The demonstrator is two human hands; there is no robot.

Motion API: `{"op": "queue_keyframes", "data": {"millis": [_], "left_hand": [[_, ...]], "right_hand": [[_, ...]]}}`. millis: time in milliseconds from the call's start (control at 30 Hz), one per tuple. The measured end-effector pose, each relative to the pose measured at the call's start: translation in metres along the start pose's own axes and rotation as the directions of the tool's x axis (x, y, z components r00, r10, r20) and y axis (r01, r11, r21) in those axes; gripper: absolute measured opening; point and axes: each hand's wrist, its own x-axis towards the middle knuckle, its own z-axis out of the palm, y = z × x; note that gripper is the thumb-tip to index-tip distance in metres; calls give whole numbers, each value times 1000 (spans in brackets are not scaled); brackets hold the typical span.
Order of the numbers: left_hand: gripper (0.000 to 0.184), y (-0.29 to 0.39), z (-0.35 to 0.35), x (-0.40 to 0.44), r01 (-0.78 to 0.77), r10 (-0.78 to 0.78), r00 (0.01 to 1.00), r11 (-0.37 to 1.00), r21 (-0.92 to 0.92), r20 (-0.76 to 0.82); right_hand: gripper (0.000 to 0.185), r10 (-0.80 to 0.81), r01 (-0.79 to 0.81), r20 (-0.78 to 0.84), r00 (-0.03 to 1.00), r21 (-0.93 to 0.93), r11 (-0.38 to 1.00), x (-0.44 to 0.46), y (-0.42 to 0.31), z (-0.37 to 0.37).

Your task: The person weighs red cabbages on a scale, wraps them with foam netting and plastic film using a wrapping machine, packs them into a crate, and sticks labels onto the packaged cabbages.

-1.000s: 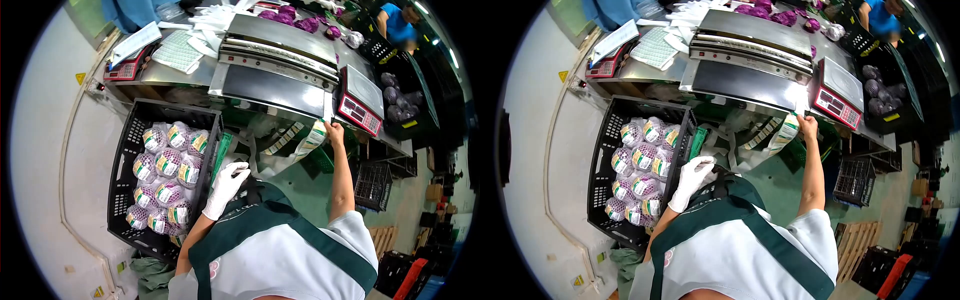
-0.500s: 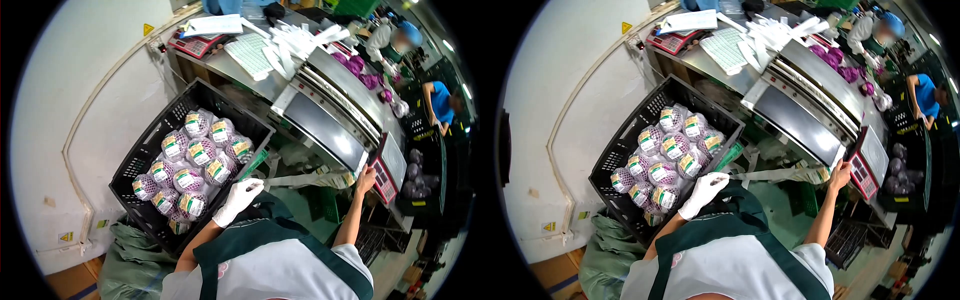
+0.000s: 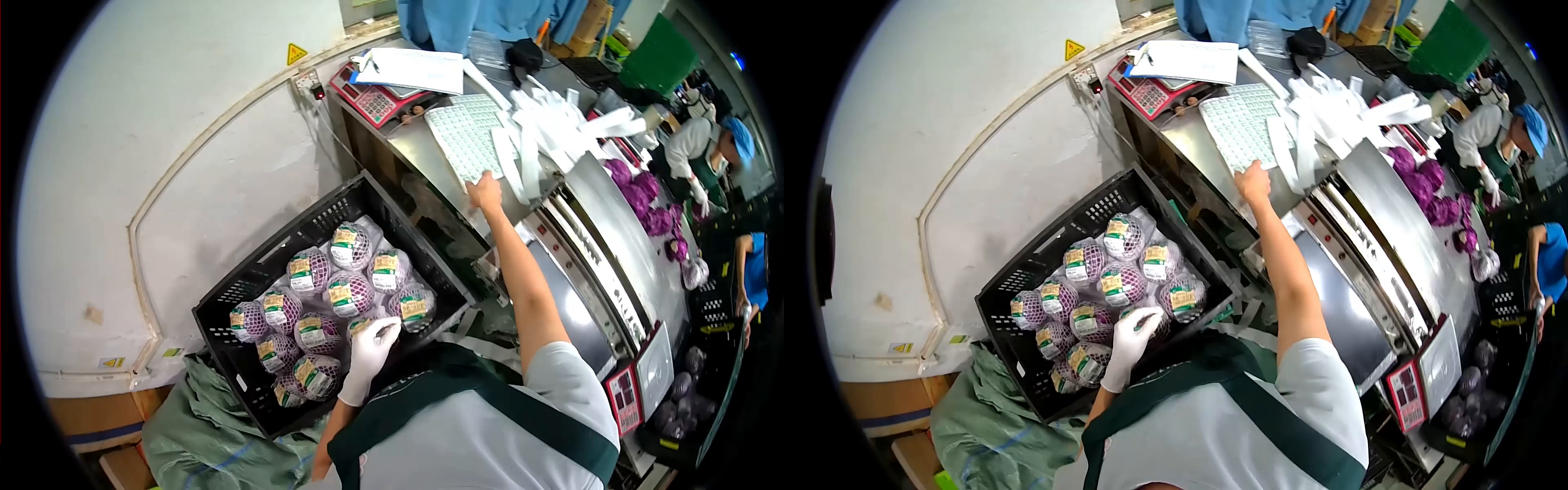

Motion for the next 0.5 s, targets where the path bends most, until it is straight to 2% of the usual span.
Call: {"op": "queue_keyframes", "data": {"millis": [33, 67, 100, 167, 200, 233, 300, 367, 467, 500], "left_hand": [[16, 1, 3, 3, -17, 20, 998, 999, 40, -61], [15, 2, 4, 6, 23, -17, 995, 998, 59, -98], [15, 3, 6, 8, 67, -56, 989, 995, 74, -136], [15, 3, 10, 13, 109, -101, 977, 994, 31, -190], [15, 2, 12, 15, 136, -135, 965, 991, -13, -226], [15, 0, 13, 19, 145, -144, 960, 989, -16, -239], [16, -6, 14, 28, 109, -131, 961, 989, -101, -245], [24, 4, 17, 42, 132, -160, 952, 984, -123, -262], [50, 20, 26, 67, 36, -125, 962, 940, -340, -243], [57, 36, 27, 73, -71, -28, 965, 929, -363, -260]], "right_hand": [[35, 218, -255, 187, 958, 206, 945, 11, -2, 5], [32, 372, -515, 407, 835, 335, 789, 21, -4, 9], [32, 360, -510, 421, 833, 332, 793, 25, -5, 15], [27, 460, -549, 308, 833, 561, 619, 26, -2, 26], [22, 418, -512, 334, 845, 732, 449, 29, 5, 42], [22, 408, -516, 345, 845, 726, 455, 23, -4, 35], [23, 295, -432, 367, 882, 879, 200, -10, -34, -8], [21, 167, -376, 354, 920, 919, 123, -44, -52, -30], [18, 23, -426, 426, 904, 895, 132, -114, -84, -67], [17, -29, -432, 439, 898, 892, 133, -140, -91, -72]]}}
